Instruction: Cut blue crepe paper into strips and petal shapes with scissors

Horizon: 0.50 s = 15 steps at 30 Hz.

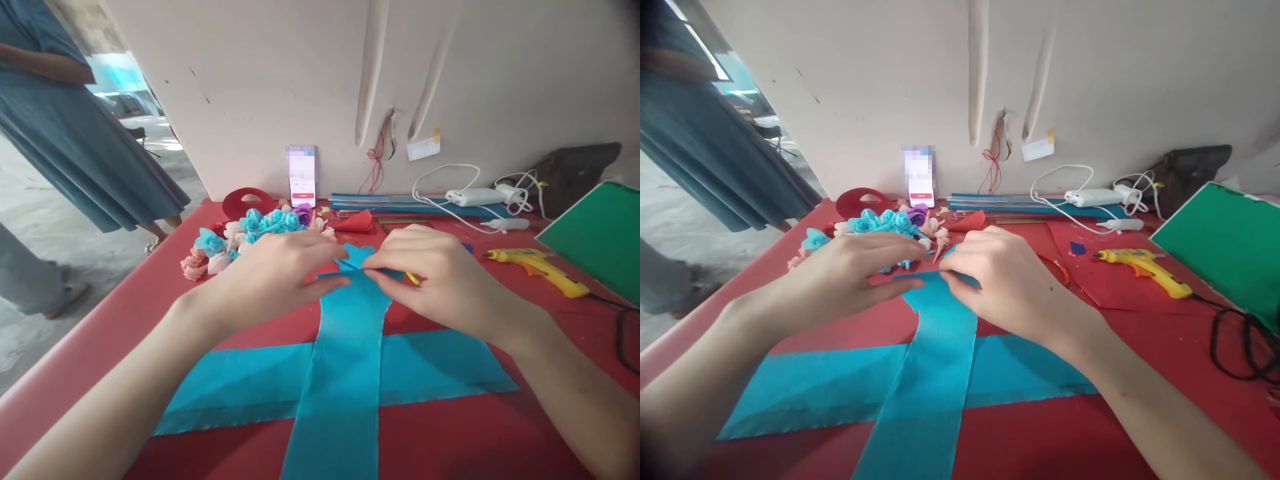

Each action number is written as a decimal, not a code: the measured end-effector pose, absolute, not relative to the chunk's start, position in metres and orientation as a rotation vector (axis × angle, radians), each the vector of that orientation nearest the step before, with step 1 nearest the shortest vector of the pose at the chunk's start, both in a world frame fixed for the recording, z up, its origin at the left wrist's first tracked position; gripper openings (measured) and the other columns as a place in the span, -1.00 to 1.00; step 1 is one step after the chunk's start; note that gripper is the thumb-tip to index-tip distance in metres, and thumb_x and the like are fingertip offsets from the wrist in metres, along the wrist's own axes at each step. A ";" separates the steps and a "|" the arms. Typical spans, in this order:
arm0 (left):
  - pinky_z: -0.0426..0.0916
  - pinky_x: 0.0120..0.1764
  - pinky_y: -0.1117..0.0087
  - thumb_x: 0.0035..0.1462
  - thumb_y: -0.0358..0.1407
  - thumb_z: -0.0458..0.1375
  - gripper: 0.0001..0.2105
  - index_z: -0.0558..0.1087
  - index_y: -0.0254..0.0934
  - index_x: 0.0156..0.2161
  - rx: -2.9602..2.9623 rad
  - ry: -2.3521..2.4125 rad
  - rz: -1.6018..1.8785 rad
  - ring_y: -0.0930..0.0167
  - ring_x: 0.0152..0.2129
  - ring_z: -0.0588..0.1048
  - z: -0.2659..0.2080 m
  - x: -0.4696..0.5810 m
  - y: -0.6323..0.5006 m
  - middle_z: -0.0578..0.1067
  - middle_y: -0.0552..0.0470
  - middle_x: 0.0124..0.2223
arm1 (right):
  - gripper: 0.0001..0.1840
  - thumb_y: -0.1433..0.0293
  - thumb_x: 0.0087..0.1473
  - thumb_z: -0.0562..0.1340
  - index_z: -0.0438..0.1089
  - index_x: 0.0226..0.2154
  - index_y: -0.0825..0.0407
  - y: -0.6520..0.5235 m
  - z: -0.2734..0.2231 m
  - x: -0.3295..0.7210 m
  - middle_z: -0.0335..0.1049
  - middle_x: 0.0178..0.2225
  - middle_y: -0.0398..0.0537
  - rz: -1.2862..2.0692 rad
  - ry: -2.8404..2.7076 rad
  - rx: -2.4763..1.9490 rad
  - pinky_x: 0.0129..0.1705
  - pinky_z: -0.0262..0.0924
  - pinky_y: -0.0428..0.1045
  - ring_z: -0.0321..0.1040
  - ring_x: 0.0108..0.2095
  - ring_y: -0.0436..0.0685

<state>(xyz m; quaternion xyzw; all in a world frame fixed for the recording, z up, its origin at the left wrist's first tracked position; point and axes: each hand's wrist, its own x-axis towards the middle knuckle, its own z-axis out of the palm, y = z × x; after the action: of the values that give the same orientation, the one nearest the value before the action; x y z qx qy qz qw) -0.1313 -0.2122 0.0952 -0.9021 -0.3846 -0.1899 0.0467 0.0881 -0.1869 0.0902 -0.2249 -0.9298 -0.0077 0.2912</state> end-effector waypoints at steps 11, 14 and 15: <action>0.01 -0.62 0.40 0.21 -0.49 -0.11 -0.66 0.35 -0.30 -0.55 -2.605 -0.975 -0.321 0.46 -0.71 0.24 0.091 -0.112 -0.226 0.27 0.09 -0.65 | -0.71 0.50 0.16 0.09 0.43 -0.52 0.08 -0.203 0.090 0.083 0.42 -0.50 -0.07 -0.272 -2.724 -0.454 -0.21 0.11 0.08 0.27 -0.38 0.11; 0.02 -0.62 0.39 0.16 -0.56 -0.13 -0.69 0.35 -0.31 -0.51 -2.603 -0.885 -0.274 0.45 -0.70 0.23 0.093 -0.112 -0.228 0.27 0.09 -0.63 | -0.69 0.55 0.12 0.09 0.42 -0.57 0.07 -0.205 0.090 0.086 0.41 -0.53 -0.07 -0.294 -2.742 -0.437 -0.24 0.11 0.08 0.27 -0.41 0.11; 0.01 -0.62 0.39 0.15 -0.57 -0.13 -0.69 0.36 -0.31 -0.49 -2.597 -0.872 -0.278 0.45 -0.69 0.23 0.094 -0.113 -0.228 0.27 0.09 -0.62 | -0.70 0.54 0.12 0.10 0.42 -0.56 0.05 -0.203 0.090 0.090 0.42 -0.51 -0.06 -0.279 -2.746 -0.459 -0.24 0.11 0.08 0.29 -0.39 0.11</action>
<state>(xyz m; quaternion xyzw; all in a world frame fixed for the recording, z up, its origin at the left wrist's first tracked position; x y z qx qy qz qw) -0.1129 -0.2284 0.0940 -0.9255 -0.3106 -0.0989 0.1927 0.0899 -0.2035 0.0904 -0.1616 -0.9670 -0.0982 0.1709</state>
